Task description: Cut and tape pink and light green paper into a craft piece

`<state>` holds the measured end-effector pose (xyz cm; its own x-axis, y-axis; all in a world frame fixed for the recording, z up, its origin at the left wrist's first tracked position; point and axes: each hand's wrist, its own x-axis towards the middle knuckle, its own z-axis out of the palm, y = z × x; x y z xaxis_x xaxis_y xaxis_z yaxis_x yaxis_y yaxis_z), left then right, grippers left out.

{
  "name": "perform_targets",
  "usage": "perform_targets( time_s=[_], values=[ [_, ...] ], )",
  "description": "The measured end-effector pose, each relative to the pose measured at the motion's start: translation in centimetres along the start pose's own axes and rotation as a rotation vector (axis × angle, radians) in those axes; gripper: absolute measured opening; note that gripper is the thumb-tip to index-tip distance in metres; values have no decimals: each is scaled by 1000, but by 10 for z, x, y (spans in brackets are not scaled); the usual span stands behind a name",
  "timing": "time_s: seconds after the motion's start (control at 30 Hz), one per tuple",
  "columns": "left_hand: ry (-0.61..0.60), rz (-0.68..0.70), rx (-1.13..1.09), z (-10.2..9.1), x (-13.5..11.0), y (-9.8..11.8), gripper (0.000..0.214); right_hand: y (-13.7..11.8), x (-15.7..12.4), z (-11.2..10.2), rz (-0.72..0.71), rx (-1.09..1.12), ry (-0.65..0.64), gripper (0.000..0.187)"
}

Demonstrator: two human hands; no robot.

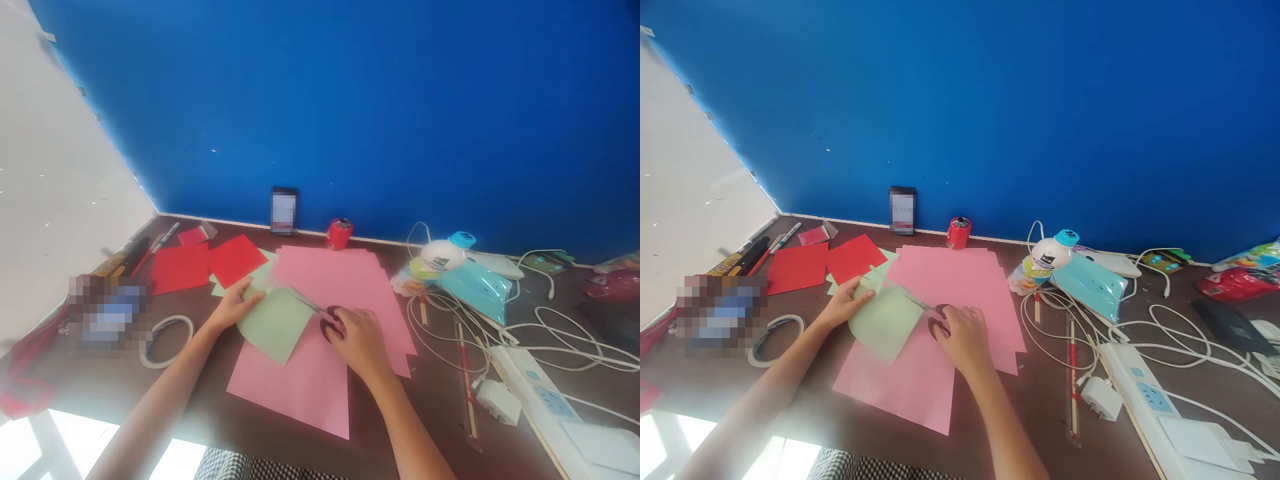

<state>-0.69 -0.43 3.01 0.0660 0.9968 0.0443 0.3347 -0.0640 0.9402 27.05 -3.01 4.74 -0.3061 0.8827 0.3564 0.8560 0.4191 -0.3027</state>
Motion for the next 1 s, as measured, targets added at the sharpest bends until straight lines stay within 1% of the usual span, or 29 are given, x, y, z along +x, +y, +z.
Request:
perform_targets(
  time_s=[0.23,0.43,0.67,0.77,0.8,0.9,1.0],
  values=[
    [-18,-36,-21,-1,0,0,36,-2,0,-3,17,-21,-28,9],
    [12,-35,11,-1,1,-1,38,-2,1,-4,28,-6,-49,10],
    [10,-57,-2,-1,1,-1,37,-5,2,-8,80,57,-150,9],
    [12,-83,-58,-1,1,2,38,-4,2,-9,134,152,-215,6],
    [8,-99,-92,-1,1,3,38,-3,1,-8,159,198,-242,7],
    [-17,-152,-220,0,0,7,41,-1,-1,-5,256,373,-331,22],
    [-36,-191,-348,0,-1,9,44,-1,-2,-5,343,605,-441,33]
  ],
)
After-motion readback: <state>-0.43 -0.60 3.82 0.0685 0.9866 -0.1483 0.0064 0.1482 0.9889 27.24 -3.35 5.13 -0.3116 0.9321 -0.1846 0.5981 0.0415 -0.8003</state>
